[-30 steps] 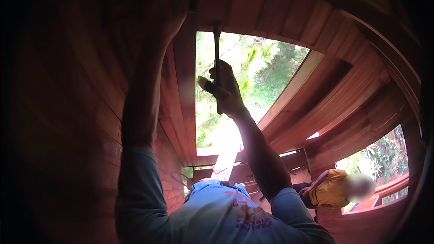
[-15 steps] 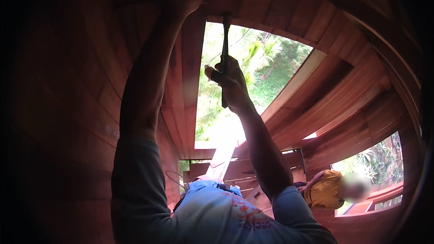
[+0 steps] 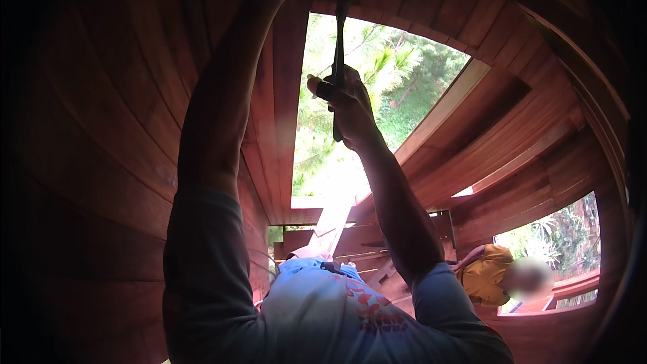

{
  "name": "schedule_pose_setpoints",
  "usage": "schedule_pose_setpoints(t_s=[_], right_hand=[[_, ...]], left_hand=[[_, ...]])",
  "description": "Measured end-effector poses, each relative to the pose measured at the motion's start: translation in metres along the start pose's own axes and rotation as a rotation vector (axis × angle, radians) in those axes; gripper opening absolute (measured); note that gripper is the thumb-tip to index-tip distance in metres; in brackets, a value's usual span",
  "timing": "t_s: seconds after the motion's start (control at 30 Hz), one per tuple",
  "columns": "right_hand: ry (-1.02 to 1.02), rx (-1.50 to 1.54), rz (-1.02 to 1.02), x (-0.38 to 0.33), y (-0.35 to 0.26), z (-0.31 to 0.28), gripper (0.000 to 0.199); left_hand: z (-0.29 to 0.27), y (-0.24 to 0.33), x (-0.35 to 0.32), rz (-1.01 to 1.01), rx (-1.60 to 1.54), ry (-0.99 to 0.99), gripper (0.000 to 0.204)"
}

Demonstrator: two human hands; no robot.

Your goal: The person hammers nails into wooden planks on the ceiling of a wooden structure using a hammer. The person repeatedly positions nails and strikes them to secure the planks.

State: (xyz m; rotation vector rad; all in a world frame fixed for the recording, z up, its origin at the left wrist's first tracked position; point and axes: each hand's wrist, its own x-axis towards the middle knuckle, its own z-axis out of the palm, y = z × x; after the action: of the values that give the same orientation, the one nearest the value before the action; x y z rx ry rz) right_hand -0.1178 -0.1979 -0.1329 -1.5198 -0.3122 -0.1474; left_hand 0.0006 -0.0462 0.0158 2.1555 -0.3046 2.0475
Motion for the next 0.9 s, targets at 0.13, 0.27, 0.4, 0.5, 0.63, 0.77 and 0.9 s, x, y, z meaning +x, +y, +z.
schedule_pose_setpoints(t_s=[0.13, 0.27, 0.4, 0.5, 0.63, 0.77, 0.9], right_hand=[[-0.019, 0.022, 0.027, 0.0, 0.0, -0.002, 0.066], [-0.034, 0.046, 0.011, -0.001, 0.002, -0.005, 0.051], [-0.145, 0.087, -0.063, 0.009, 0.002, -0.006, 0.05], [-0.102, 0.12, -0.093, 0.005, 0.007, -0.007, 0.061], [-0.068, 0.139, -0.156, 0.014, 0.021, -0.009, 0.052], [-0.06, 0.118, -0.159, 0.014, 0.017, -0.005, 0.041], [-0.002, 0.127, -0.148, 0.01, 0.015, -0.005, 0.041]], left_hand=[[0.003, 0.002, 0.002, -0.014, 0.028, -0.055, 0.054], [0.001, 0.007, -0.004, 0.006, 0.03, 0.011, 0.053], [0.01, -0.013, -0.017, 0.163, -0.105, 0.091, 0.051], [0.015, -0.032, -0.035, 0.39, -0.365, 0.233, 0.05], [0.001, -0.037, -0.049, 0.376, -0.388, -0.159, 0.035], [-0.008, -0.027, -0.01, 0.415, 0.121, -0.761, 0.04], [-0.003, -0.036, -0.004, 0.705, -0.042, -0.6, 0.024]])
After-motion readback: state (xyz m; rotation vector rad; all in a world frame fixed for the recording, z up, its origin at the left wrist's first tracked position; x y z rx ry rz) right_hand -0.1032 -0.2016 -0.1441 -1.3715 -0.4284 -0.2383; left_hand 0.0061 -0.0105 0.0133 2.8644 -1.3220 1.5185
